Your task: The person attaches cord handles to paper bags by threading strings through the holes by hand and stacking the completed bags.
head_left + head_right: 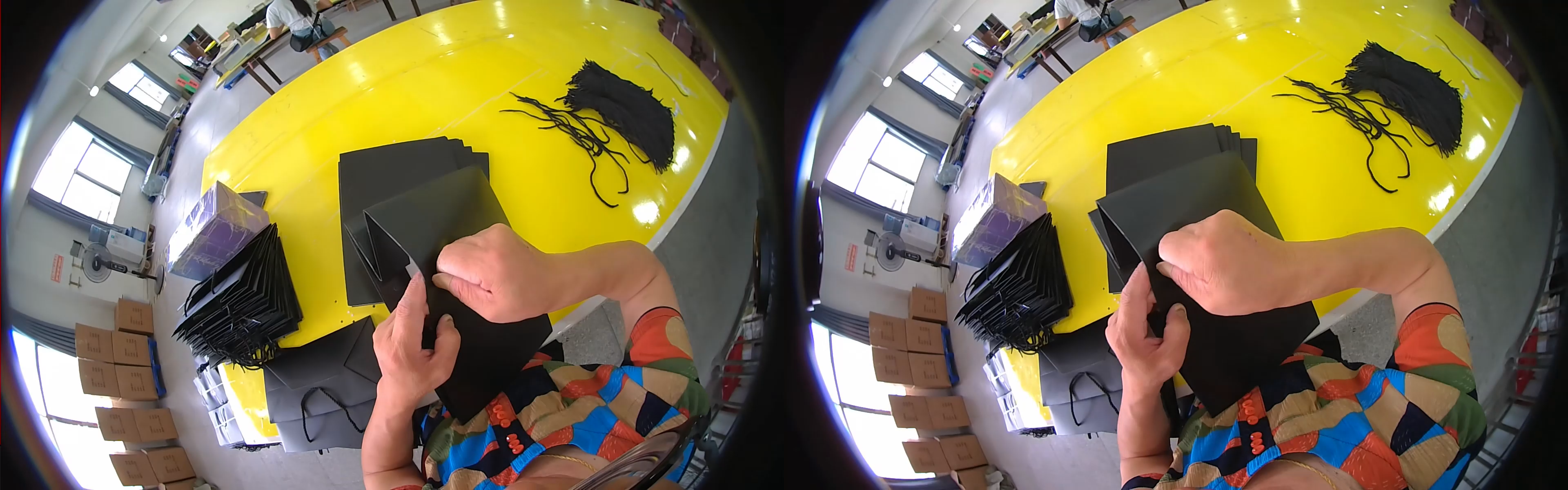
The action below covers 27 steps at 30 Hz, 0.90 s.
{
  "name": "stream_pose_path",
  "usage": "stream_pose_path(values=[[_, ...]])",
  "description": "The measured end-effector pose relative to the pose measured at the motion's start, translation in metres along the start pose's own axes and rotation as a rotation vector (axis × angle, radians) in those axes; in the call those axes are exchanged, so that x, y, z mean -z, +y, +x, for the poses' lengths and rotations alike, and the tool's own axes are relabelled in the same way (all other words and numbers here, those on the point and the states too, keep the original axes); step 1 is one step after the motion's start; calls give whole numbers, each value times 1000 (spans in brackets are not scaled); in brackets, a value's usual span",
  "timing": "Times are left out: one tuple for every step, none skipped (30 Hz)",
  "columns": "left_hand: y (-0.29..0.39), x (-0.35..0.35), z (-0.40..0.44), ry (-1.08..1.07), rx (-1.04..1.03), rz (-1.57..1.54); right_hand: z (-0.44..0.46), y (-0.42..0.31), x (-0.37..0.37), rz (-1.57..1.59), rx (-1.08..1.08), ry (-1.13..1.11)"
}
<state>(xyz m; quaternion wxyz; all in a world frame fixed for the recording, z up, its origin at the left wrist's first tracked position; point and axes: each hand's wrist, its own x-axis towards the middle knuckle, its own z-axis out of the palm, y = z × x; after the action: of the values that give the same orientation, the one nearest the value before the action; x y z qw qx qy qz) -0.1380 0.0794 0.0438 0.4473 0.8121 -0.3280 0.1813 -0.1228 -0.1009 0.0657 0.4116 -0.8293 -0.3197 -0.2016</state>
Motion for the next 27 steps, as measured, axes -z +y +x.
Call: stream_pose_path(values=[[1,1,0,3,4,-19,1,0,0,-39,39,-2],[-5,-1,-6,-8,135,-242,2,0,0,-79,76,-4],[-6,0,-8,-31,370,-580,3,-1,0,-119,113,-5],[-16,-5,-9,18,454,-881,3,0,-1,-171,142,-15],[-21,-10,-7,50,551,-1052,4,3,-5,-222,170,-23],[-26,-16,-4,101,650,-1221,4,5,-8,-270,196,-29],[-24,-24,1,133,769,-1256,5,8,-13,-276,213,-28],[-23,-30,2,166,890,-1288,6,12,-17,-282,229,-28],[-25,-31,0,112,912,-1395,7,14,-20,-286,243,-28],[-29,-33,-2,57,933,-1503,8,15,-20,-304,207,-57],[-31,-34,-4,4,951,-1612,7,18,-22,-273,186,-55],[-30,-35,-6,43,936,-1656,6,21,-24,-240,168,-56],[-33,-37,-10,103,933,-1633,8,22,-25,-207,151,-59],[-38,-39,-14,164,930,-1610,8,21,-20,-21,-16,-98],[-41,-41,-18,227,924,-1587,10,15,-7,163,-182,-139],[-30,-39,-11,249,967,-1462,13,15,4,343,-344,-183],[-33,-39,-16,218,922,-1266,7,33,1,400,-99,-6],[-40,-41,-28,188,879,-1071,6,29,19,475,-140,12],[-45,-43,-40,153,842,-876,2,15,44,790,-520,-13],[-51,-44,-51,147,844,-780,-7,17,52,888,-433,108],[-48,-43,-53,162,861,-820,-14,17,63,1032,-382,182],[-42,-40,-53,177,877,-860,-20,21,76,1189,-270,165],[-39,-37,-54,191,889,-901,-26,21,82,1175,-252,174],[-43,-35,-58,163,885,-902,-31,19,85,1160,-234,186],[-44,-31,-60,123,839,-854,-33,14,87,1144,-213,200],[-42,-26,-60,81,791,-804,-37,3,82,1030,-243,151],[-39,-23,-59,40,740,-754,-38,-10,77,916,-269,100]])
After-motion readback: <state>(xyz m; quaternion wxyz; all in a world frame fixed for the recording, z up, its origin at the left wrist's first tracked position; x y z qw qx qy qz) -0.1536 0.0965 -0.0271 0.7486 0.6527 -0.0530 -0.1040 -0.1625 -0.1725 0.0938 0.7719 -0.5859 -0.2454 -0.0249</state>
